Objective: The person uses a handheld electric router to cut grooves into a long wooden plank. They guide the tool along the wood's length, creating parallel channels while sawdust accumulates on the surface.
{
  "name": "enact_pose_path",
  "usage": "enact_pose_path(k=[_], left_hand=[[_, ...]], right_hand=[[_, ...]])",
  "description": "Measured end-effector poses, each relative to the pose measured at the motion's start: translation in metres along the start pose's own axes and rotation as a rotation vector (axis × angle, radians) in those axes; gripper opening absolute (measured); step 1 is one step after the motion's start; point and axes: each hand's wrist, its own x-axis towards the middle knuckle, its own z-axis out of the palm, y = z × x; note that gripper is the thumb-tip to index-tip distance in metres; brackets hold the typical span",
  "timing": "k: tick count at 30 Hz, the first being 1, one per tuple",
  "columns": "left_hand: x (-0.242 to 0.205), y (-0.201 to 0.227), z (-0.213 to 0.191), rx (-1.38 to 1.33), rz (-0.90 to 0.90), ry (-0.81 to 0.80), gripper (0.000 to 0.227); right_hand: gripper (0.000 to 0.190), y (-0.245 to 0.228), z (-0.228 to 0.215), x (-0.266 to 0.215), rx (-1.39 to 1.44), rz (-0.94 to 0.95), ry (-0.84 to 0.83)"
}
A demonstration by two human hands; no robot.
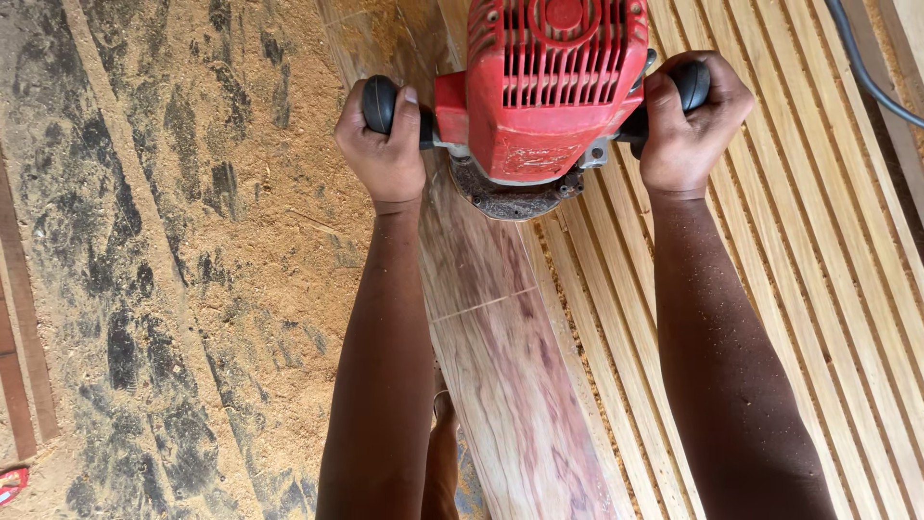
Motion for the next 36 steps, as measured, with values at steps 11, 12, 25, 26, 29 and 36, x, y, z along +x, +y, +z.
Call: enact_pose_path(k=[11,12,25,26,29,36], left_hand=[[0.03,-0.022,0.004,0.017,0.01,-0.014,0.014],[0.032,-0.023,0.004,0.032,0.022,-0.015,0.014],[0.067,-0.042,0.012,0.012,0.03,0.003,0.011],[0.07,-0.043,0.012,0.016,0.032,0.0,0.011],[0.08,-0.048,0.013,0.029,0.029,0.002,0.012],[0.095,-0.058,0.017,0.059,0.066,0.015,0.013]], right_hand=[[0.011,0.008,0.02,0.025,-0.062,0.001,0.003],[0.012,0.009,0.022,0.027,-0.049,-0.013,0.002],[0.011,0.028,0.047,0.057,-0.011,-0.009,0.01],[0.011,0.029,0.048,0.059,-0.01,-0.018,0.007],[0.01,0.035,0.054,0.066,-0.026,-0.041,0.003],[0.009,0.042,0.065,0.08,-0.035,-0.017,0.016]])
